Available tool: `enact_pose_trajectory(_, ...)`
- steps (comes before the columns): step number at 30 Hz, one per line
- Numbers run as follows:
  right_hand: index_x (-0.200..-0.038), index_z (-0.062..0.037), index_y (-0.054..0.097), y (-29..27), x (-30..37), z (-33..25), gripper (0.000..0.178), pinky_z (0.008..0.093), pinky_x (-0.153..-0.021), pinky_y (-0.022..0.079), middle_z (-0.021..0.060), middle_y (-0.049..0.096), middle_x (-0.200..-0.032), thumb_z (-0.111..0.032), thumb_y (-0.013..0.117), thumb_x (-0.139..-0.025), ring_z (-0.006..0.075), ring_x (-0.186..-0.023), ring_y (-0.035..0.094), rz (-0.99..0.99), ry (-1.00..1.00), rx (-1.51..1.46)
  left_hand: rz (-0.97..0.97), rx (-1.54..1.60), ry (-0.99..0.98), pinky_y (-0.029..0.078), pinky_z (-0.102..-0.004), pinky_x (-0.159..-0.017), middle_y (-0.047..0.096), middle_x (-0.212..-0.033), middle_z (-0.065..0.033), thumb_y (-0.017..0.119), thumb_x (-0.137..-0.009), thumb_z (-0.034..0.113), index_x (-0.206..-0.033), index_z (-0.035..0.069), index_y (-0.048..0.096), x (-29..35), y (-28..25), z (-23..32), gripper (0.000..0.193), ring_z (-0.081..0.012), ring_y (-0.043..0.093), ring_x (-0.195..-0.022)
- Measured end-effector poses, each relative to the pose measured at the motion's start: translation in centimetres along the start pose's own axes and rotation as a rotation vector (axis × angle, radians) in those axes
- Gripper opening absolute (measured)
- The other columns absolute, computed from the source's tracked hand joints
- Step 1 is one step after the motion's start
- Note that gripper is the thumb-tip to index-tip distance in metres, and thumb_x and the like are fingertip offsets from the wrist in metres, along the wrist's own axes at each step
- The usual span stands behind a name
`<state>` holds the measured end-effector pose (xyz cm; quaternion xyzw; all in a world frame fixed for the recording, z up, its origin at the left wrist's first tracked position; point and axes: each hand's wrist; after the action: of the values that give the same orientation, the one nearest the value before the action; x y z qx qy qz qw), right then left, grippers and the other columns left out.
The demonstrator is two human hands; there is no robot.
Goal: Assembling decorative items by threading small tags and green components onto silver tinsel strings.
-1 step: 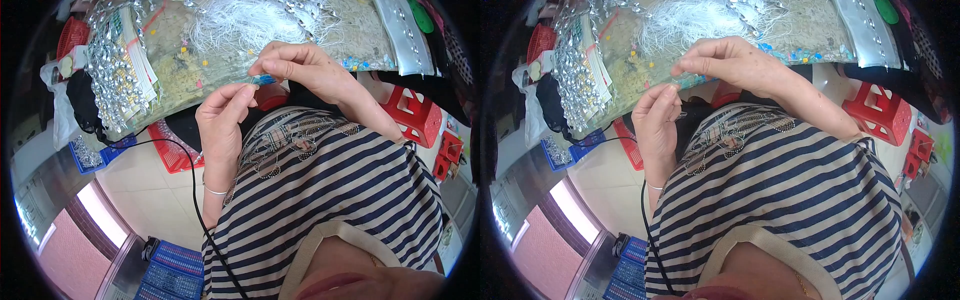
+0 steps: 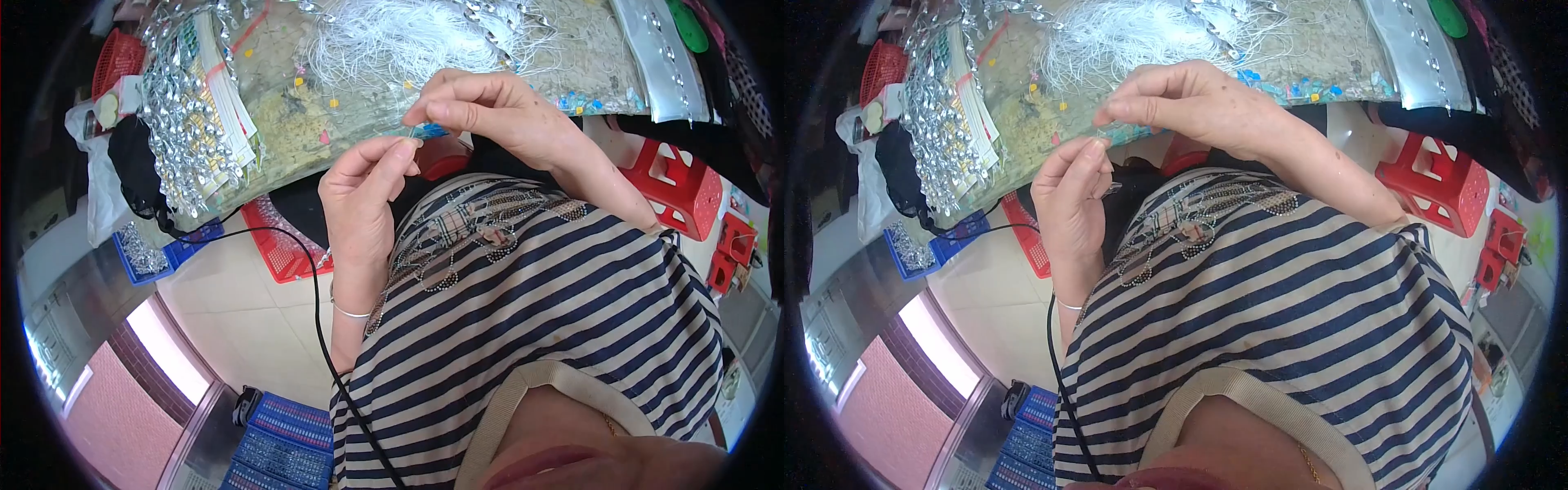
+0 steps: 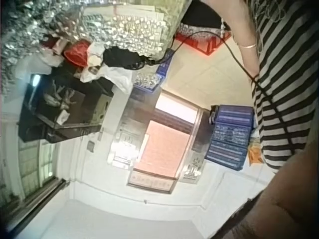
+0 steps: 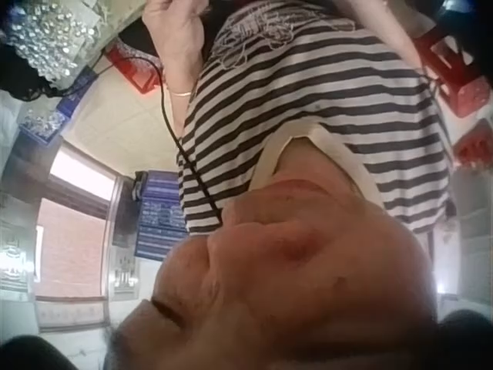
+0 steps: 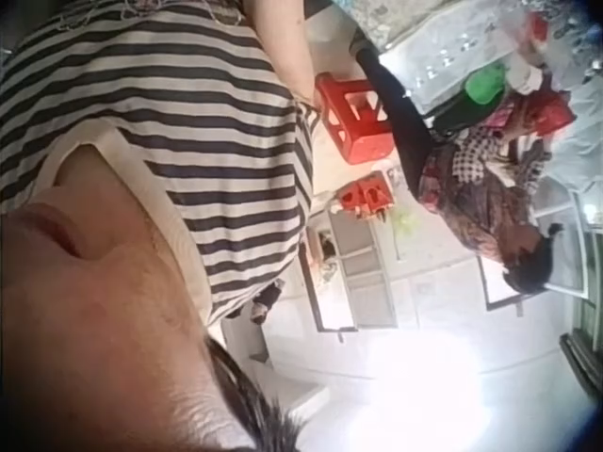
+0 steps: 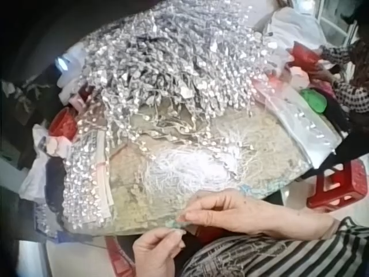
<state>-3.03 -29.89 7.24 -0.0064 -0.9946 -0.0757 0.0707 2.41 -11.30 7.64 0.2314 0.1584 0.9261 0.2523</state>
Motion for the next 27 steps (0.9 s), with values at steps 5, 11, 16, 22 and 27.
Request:
enact_pose_trajectory(5, -0.104, -0.0041, 0.068, -0.24, 0.04, 0.41, 0.019, 0.0216, -0.073, 0.044, 0.0019, 0.059, -0.091, -0.01, 0.059, -0.089, 0.0083, -0.083, 0.055, -0.047, -0.081, -0.009, -0.015, -0.103, 0.023, 0.03, -0.0153, -0.052, 0.063, -0.075, -0.0025, 0.068, -0.082, 0.007, -0.092, 0.0, 0.068, -0.1, 0.23, -0.06, 0.012, -0.0018, 0.047, -0.06)
enact_pose_trajectory(11, -0.102, -0.0044, 0.069, -0.47, 0.07, 0.26, 0.019, 0.0223, -0.076, 0.044, 0.0028, 0.06, -0.09, -0.006, 0.064, -0.084, 0.0099, -0.085, 0.056, -0.048, -0.125, 0.076, -0.021, -0.105, 0.015, 0.031, -0.0157, -0.053, 0.063, -0.073, -0.0019, 0.068, -0.082, 0.007, -0.089, 0.001, 0.068, -0.42, 0.42, -0.33, 0.009, -0.0018, 0.046, -0.06)
enact_pose_trajectory(16, -0.096, -0.004, 0.07, -0.5, -0.06, 0.2, 0.014, 0.0234, -0.075, 0.045, 0.0027, 0.059, -0.087, -0.008, 0.066, -0.083, 0.0108, -0.084, 0.056, -0.008, -0.178, 0.164, -0.031, -0.097, 0.0, 0.031, -0.0159, -0.053, 0.063, -0.072, -0.0023, 0.067, -0.082, 0.008, -0.087, 0.0, 0.067, -0.74, 0.34, -0.54, 0.009, -0.0023, 0.044, -0.058)
enact_pose_trajectory(22, -0.086, -0.0022, 0.065, -0.29, -0.08, 0.11, 0.009, 0.0271, -0.071, 0.046, 0.0071, 0.058, -0.085, -0.009, 0.066, -0.081, 0.0188, -0.081, 0.058, 0.064, -0.407, 0.498, -0.028, -0.072, -0.055, 0.033, -0.0164, -0.053, 0.063, -0.072, -0.003, 0.067, -0.083, 0.009, -0.088, -0.001, 0.067, -0.89, 0.15, -0.66, 0.011, -0.0026, 0.045, -0.058)
enact_pose_trajectory(27, -0.087, -0.0014, 0.055, -0.57, -0.17, 0.48, 0.008, 0.0304, -0.067, 0.046, 0.0093, 0.055, -0.083, -0.008, 0.06, -0.085, 0.0236, -0.076, 0.056, 0.051, -0.504, 0.812, -0.023, -0.259, -0.022, 0.039, -0.0165, -0.057, 0.065, -0.076, -0.0041, 0.067, -0.083, 0.007, -0.091, -0.001, 0.068, -0.68, -0.45, -0.42, 0.012, -0.004, 0.053, -0.064)
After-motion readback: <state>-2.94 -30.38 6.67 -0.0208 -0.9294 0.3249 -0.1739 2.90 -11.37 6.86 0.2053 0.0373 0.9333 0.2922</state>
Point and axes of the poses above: each hand's wrist, its own x-axis away from the middle knuckle, its own y-axis out of the palm, z = x × y
